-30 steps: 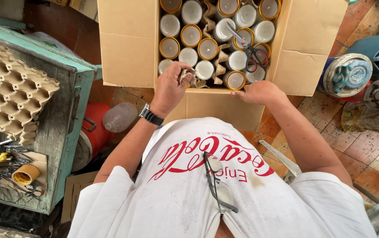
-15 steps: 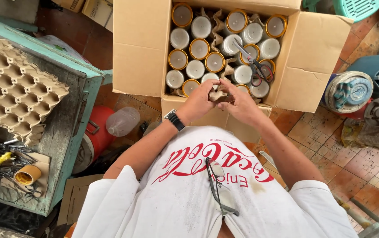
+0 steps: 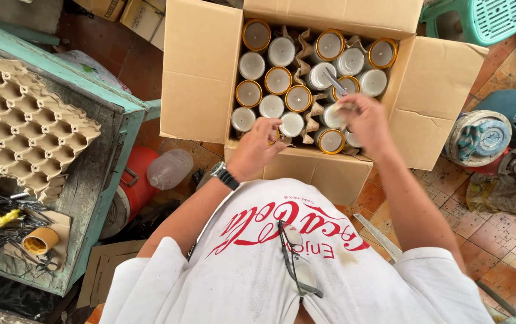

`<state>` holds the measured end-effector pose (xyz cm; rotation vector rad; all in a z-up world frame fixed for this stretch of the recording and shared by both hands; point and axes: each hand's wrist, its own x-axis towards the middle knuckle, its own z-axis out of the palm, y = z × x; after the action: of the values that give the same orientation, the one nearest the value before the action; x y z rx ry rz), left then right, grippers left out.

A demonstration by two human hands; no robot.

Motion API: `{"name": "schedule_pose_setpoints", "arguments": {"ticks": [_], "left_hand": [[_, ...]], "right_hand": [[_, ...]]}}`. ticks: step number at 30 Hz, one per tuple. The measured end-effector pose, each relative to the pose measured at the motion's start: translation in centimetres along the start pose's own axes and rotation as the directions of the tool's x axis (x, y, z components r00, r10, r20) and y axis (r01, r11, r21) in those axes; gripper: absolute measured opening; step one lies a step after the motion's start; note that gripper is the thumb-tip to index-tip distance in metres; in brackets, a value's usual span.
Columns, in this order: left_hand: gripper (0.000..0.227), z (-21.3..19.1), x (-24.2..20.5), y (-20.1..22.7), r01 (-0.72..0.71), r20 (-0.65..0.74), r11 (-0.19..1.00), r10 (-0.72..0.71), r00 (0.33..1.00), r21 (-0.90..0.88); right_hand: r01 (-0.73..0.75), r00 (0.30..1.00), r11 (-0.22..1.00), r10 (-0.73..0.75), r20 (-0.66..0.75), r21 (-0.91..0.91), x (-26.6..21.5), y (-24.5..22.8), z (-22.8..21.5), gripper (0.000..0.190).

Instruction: Packing small jars into a cardboard box with egg carton padding and sealing it with tape

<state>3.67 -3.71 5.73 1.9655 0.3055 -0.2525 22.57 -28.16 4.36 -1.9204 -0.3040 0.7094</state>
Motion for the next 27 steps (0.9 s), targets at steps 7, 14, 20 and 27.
{"name": "schedule_pose_setpoints", "arguments": {"ticks": [7, 14, 20, 27], "left_hand": [[0.032, -0.9, -1.7, -3.6, 0.096, -0.007, 0.992, -0.096, 0.995, 0.078], [0.023, -0.7, -1.8, -3.9, 0.061, -0.105, 0.996, -0.054, 0.993, 0.063], [0.03, -2.8, 3.7, -2.5, -0.122, -0.101, 0.959, 0.152, 0.983, 0.254], [0.024, -3.6, 17.0, -0.8, -0.263, -0.076, 0.794, 0.361, 0.93, 0.548]], "right_hand": [[-0.045, 0.985, 0.986, 0.018, -0.171, -0.158, 8.1, -1.7, -6.5, 0.029], [0.259, 0.904, 0.854, -0.379, -0.198, -0.452, 13.1, 2.4, -6.8, 0.04], [0.346, 0.807, 0.637, -0.576, -0.128, -0.689, 14.6, 5.0, -4.8, 0.044], [0.31, 0.768, 0.718, -0.576, -0.281, -0.624, 13.8, 4.0, -3.2, 0.033]]}}
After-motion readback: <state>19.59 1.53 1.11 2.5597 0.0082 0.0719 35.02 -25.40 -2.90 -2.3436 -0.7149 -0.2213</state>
